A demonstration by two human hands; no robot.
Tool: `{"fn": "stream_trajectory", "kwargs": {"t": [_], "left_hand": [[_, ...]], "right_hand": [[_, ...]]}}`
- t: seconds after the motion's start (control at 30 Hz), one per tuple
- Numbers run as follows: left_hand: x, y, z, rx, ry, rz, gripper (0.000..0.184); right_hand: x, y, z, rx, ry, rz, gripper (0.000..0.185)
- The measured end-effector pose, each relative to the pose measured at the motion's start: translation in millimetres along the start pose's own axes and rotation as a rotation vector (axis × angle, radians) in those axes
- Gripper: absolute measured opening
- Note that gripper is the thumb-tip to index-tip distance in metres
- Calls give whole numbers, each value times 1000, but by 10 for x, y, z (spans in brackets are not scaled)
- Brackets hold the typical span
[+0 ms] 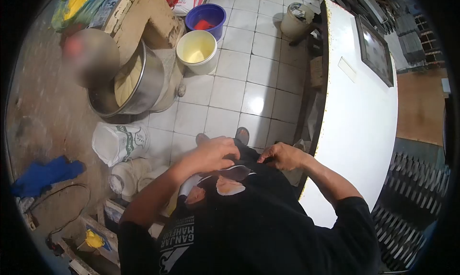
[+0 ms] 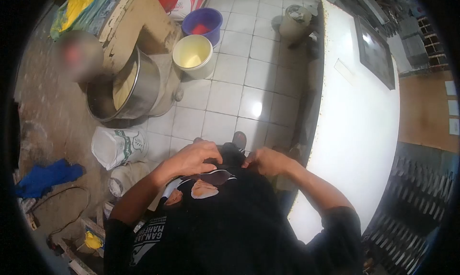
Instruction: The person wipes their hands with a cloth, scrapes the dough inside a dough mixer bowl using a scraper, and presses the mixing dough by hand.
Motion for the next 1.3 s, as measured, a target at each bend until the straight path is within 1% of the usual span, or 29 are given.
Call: {"fn": "stream_trajectory", "kwargs": {"t": [0.03, 0.07, 0.13, 0.17, 0.27, 0.37, 0.43, 0.53, 0.57, 0.67, 0.73, 0.77, 0.8, 0.87, 0.9, 1.0, 1.03, 1.13, 1.17, 1.27, 1.3], "left_hand": [[11, 22, -19, 21, 18, 29, 19], [21, 26, -49, 36, 48, 59, 19], [41, 22, -129, 67, 110, 128, 21], [43, 22, -171, 29, 125, 172, 21], [-5, 43, -304, -65, 127, 271, 22], [-71, 84, -405, -89, 81, 295, 22], [-93, 83, -446, -74, 76, 288, 21], [-131, 88, -454, -65, 91, 228, 22], [-116, 77, -448, -117, 8, 186, 21], [-73, 91, -411, -226, -228, 78, 19], [9, 122, -284, -237, -356, 24, 18], [57, 170, -245, -288, -441, 61, 16], [130, 185, -232, -108, -431, 123, 16], [225, 329, -113, 76, -270, 129, 17], [253, 333, -143, 83, -258, 154, 17], [343, 348, -231, 118, -233, 232, 16], [374, 350, -244, 141, -222, 229, 16], [492, 406, -267, 193, -185, 270, 17], [532, 412, -290, 219, -186, 275, 17], [629, 420, -378, 317, -134, 312, 21], [644, 446, -355, 298, -137, 322, 23]], "right_hand": [[-26, 5, 1, -67, -3, -14, 24], [-44, -6, 4, -135, -6, -30, 22], [-59, -109, 58, -137, 73, -102, 22], [-62, -156, 72, -135, 113, -137, 23], [-59, -274, 64, 12, 28, -403, 19], [-53, -200, -69, 497, 310, -232, 15], [-87, -199, -50, 649, 329, -218, 11], [-58, -125, -113, 820, 333, -191, 12], [-40, -99, -139, 869, 326, -180, 12], [-35, -21, -26, 430, 216, -62, 14], [-73, 39, 90, 296, 171, 39, 16], [-68, 29, 148, 217, 141, 82, 17], [-55, -21, 193, 113, 68, 85, 19], [-69, -56, 214, -91, -75, 93, 23], [-86, -11, 113, -51, 11, 138, 25], [-77, 16, 51, -132, -88, 197, 28], [-108, -45, 125, -84, -59, 195, 25], [-18, -11, -72, -250, -52, 100, 25], [36, 101, -330, -212, -110, 11, 24], [-27, -7, -100, -141, -28, -26, 22], [-5, 65, -219, -139, 18, 33, 21]]}}
Point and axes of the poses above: each hand's wrist, its own x-axis towards the middle knuckle, its own y-axis out of the palm, z = x × y, the point moved 5 cm from there along x, towards the middle knuckle, and after that the axes turned 2 degrees about -x, right-handed, at the moved point
